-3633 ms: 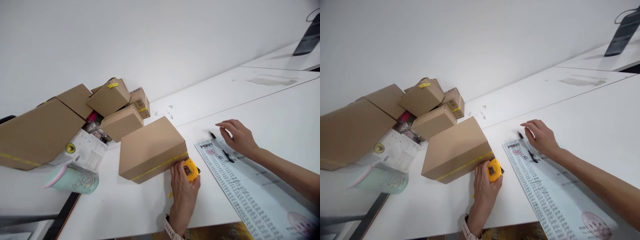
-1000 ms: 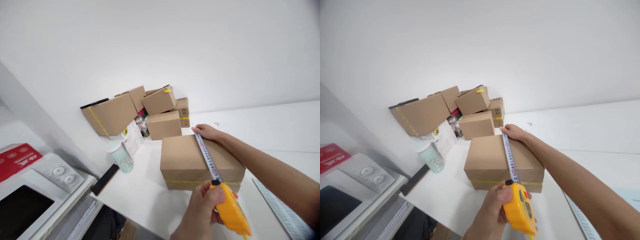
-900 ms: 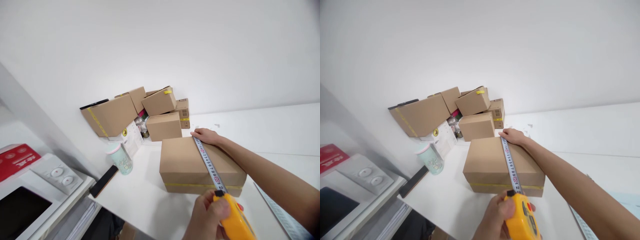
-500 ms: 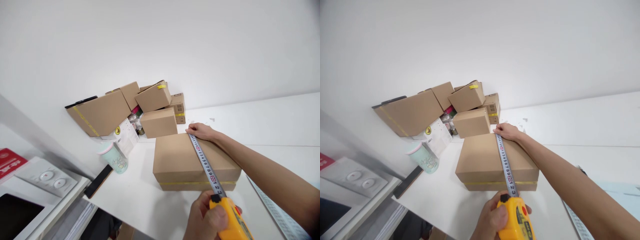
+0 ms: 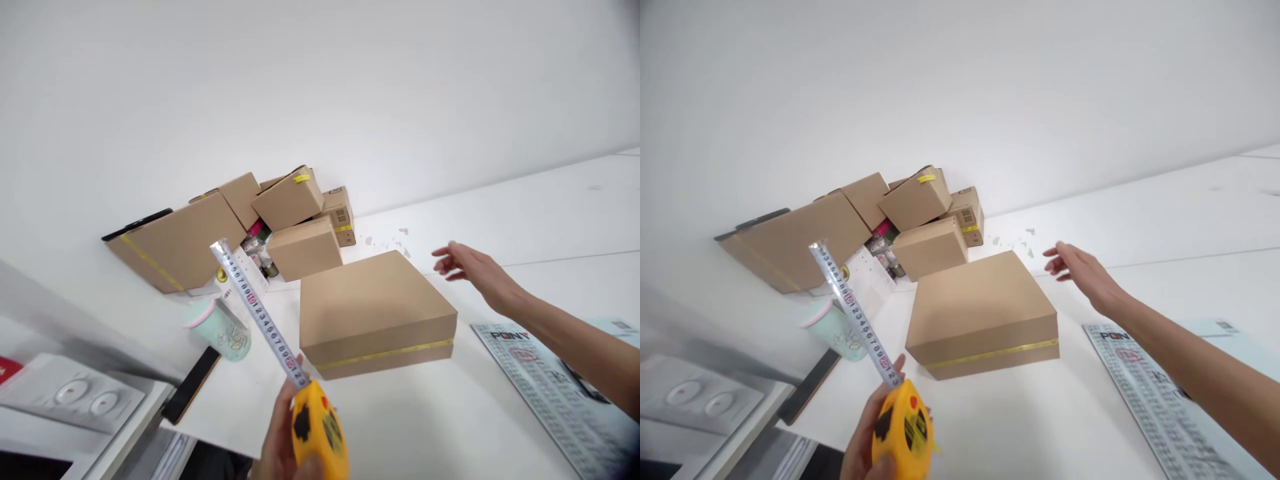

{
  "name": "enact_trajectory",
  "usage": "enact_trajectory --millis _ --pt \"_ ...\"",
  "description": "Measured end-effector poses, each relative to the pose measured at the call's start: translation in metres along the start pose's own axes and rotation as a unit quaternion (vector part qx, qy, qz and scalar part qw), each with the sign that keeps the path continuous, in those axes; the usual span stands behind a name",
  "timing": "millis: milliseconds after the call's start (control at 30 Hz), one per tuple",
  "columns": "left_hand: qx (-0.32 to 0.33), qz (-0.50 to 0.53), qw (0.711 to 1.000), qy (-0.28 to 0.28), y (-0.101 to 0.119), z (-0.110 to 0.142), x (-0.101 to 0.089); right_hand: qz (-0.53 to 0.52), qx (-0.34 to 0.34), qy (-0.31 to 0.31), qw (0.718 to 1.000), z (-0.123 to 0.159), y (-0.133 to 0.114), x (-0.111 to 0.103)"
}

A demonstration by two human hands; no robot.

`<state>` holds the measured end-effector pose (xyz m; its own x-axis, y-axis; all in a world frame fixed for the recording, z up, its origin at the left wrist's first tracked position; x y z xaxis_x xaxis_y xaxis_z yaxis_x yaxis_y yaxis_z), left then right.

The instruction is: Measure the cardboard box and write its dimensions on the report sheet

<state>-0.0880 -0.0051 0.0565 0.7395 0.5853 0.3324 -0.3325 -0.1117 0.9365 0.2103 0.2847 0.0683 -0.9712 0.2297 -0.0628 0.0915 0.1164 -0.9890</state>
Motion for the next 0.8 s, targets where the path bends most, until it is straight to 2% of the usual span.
enact_trajectory --millis 100,167,233,333,467,567,600,667,733,800 --pt "0.050 -0.042 0.996 0.067 -0.009 -0.016 -0.013 0.065 -0.023 -0.083 0.994 0.037 0.017 -0.022" --pt "0.043 -0.048 0.996 0.062 -0.014 -0.026 -0.010 0.077 -0.049 -0.136 0.986 0.056 0.019 -0.023" --pt "0.019 -0.040 0.998 0.034 -0.014 -0.033 -0.002 0.085 -0.083 -0.159 0.980 0.068 0.011 -0.019" --pt "0.024 -0.035 0.999 0.013 0.005 -0.040 0.011 0.114 -0.110 -0.112 0.981 0.069 -0.010 -0.013" --pt "0.064 -0.028 0.998 0.005 0.040 -0.045 0.031 0.126 -0.112 -0.058 0.984 0.051 -0.040 -0.007" --pt "0.100 -0.052 0.993 0.017 0.049 -0.035 0.043 0.135 -0.115 -0.033 0.984 0.036 -0.051 0.002" --pt "0.105 -0.057 0.993 0.013 0.047 -0.029 0.046 0.137 -0.127 -0.020 0.982 0.032 -0.053 0.006" --pt "0.074 -0.054 0.995 -0.028 0.032 -0.014 0.051 0.129 -0.163 -0.001 0.978 0.026 -0.057 0.013" --pt "-0.005 -0.047 0.994 -0.095 0.009 -0.001 0.059 0.107 -0.182 -0.026 0.977 0.022 -0.061 0.019" --pt "-0.081 -0.062 0.986 -0.134 -0.016 0.008 0.067 0.089 -0.192 -0.072 0.975 0.019 -0.065 0.025"
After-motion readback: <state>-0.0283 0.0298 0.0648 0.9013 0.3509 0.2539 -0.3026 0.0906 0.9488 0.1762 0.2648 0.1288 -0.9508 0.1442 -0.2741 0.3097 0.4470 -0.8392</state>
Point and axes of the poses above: each hand's wrist, its own z-axis away from the middle knuckle, its own x-axis out of the palm, y = z × x, the point moved 2 cm from there along -z, towards the middle knuckle, and after that the axes turned 15 degrees about y, right-handed, at the moved point
